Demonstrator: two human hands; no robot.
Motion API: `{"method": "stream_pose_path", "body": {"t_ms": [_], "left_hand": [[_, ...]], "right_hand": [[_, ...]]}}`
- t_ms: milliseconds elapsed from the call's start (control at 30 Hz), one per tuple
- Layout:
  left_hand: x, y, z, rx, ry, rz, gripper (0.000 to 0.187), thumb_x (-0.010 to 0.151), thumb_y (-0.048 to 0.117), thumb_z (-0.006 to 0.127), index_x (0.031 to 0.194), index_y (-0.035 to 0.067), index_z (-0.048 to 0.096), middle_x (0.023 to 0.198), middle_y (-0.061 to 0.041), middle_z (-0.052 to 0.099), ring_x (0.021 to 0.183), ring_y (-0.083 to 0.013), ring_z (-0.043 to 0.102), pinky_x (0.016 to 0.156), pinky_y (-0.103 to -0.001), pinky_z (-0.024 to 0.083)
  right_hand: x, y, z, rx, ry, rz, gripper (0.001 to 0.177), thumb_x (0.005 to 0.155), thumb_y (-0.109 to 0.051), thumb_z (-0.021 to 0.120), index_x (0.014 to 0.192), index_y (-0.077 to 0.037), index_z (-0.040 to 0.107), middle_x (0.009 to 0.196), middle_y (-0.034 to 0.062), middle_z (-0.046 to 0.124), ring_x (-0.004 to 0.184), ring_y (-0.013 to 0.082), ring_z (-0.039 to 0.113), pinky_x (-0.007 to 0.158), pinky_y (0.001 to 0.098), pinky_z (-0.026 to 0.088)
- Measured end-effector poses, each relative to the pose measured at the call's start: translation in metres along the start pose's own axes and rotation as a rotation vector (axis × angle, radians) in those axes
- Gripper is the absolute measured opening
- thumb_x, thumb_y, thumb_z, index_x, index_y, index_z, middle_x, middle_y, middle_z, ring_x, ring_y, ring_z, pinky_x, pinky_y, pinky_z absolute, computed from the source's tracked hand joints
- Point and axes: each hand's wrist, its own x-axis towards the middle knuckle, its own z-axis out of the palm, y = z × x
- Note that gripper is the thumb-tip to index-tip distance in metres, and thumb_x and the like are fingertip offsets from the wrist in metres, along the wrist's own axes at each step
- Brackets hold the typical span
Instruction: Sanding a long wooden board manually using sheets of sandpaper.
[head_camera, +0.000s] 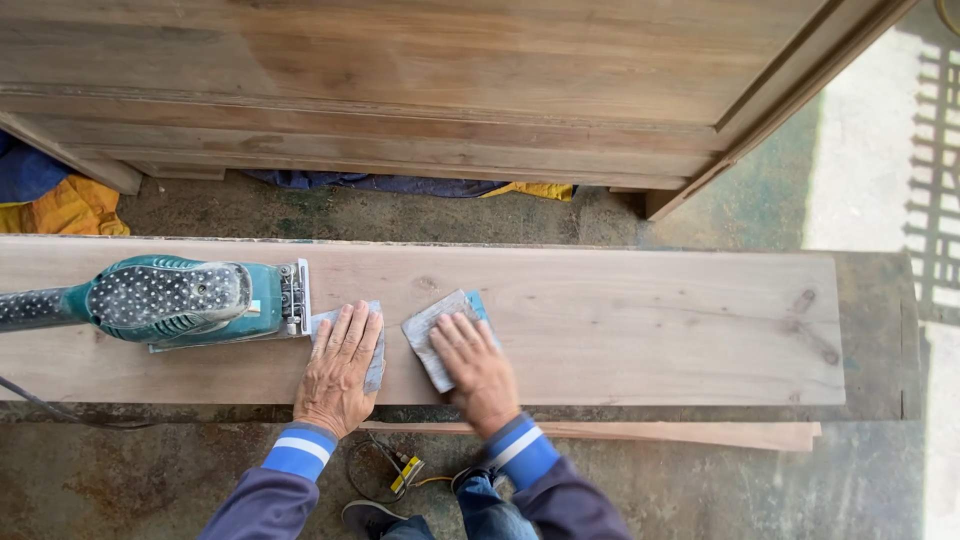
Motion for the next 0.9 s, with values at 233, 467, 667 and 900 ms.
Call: {"method": "stream_pose_path", "body": {"t_ms": [233,467,667,900], "left_hand": [[0.000,-0.001,0.003,-0.032,0.038,-0.002,0.080,0.082,0.027,0.058,0.155,0.010,0.030,0.163,-0.013,0.027,0.151,-0.0303,0.025,0.125,-0.051,0.018],[0.000,-0.002,-0.001,-0.010,0.054,0.029,0.076,0.089,0.029,0.058,0.156,0.010,0.030,0.164,-0.014,0.027,0.151,-0.0302,0.026,0.125,-0.051,0.019],[0.000,0.000,0.001,-0.017,0.069,0.023,0.075,0.088,0.029,0.057,0.156,0.009,0.030,0.164,-0.014,0.028,0.152,-0.0312,0.026,0.125,-0.051,0.019],[-0.001,-0.002,0.000,-0.007,0.086,0.039,0.077,0.089,0.028,0.061,0.157,0.009,0.029,0.164,-0.014,0.028,0.152,-0.0311,0.025,0.125,-0.051,0.018]], "right_hand": [[-0.030,0.108,-0.059,-0.393,0.175,0.358,0.046,0.085,0.000,0.072,0.128,-0.015,0.067,0.143,0.0054,0.061,0.139,0.0294,0.054,0.123,0.0577,0.033],[-0.021,0.048,-0.025,-0.219,0.107,0.077,0.054,0.082,0.004,0.066,0.134,-0.013,0.064,0.147,0.0096,0.058,0.141,0.0306,0.050,0.122,0.0575,0.029],[-0.027,0.060,-0.027,-0.304,0.224,0.339,0.047,0.086,-0.004,0.071,0.132,-0.010,0.063,0.144,0.0147,0.059,0.141,0.0338,0.048,0.122,0.0604,0.028],[-0.019,0.055,-0.046,-0.148,0.143,0.058,0.044,0.090,-0.005,0.071,0.132,-0.015,0.064,0.139,0.0107,0.065,0.137,0.0277,0.054,0.124,0.0553,0.033]]}}
